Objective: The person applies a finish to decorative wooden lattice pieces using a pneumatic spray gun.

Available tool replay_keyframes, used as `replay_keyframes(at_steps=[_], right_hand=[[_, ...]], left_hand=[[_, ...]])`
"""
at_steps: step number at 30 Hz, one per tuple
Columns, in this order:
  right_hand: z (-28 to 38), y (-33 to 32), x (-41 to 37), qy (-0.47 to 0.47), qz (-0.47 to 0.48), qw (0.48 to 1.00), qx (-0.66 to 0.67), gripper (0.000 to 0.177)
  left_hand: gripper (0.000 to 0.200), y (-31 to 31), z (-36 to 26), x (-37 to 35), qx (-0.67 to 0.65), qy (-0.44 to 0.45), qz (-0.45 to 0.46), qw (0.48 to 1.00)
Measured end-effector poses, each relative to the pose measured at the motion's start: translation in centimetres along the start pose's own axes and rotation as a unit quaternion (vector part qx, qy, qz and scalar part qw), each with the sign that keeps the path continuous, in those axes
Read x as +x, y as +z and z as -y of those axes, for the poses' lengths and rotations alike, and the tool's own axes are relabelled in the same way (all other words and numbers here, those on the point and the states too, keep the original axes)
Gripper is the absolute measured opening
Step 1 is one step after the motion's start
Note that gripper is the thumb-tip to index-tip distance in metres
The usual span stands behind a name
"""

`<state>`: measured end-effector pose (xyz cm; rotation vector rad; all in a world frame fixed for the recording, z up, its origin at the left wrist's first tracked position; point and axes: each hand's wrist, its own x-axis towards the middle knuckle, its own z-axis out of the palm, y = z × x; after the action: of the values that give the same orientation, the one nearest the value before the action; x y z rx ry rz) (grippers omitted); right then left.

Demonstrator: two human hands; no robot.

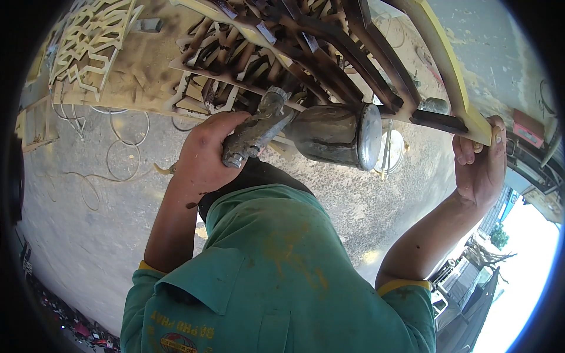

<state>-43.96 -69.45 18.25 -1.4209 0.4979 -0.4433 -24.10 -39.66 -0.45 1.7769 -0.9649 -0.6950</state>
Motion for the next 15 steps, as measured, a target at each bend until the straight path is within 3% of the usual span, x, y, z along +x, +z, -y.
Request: replay_keyframes(at_steps=[9, 15], right_hand=[[0.00, 0.05, 0.08, -0.006, -0.001, 1.000, -0.007, 0.023], [0.07, -0.01, 0.07, -0.007, -0.016, 1.000, -0.012, 0.024]], left_hand=[[0.052, -0.06, 0.44, 0.24, 0.020, 0.018, -0.070, 0.997], [0.053, -0.36, 0.13, 0.41, 0.014, 0.027, -0.065, 0.997]])
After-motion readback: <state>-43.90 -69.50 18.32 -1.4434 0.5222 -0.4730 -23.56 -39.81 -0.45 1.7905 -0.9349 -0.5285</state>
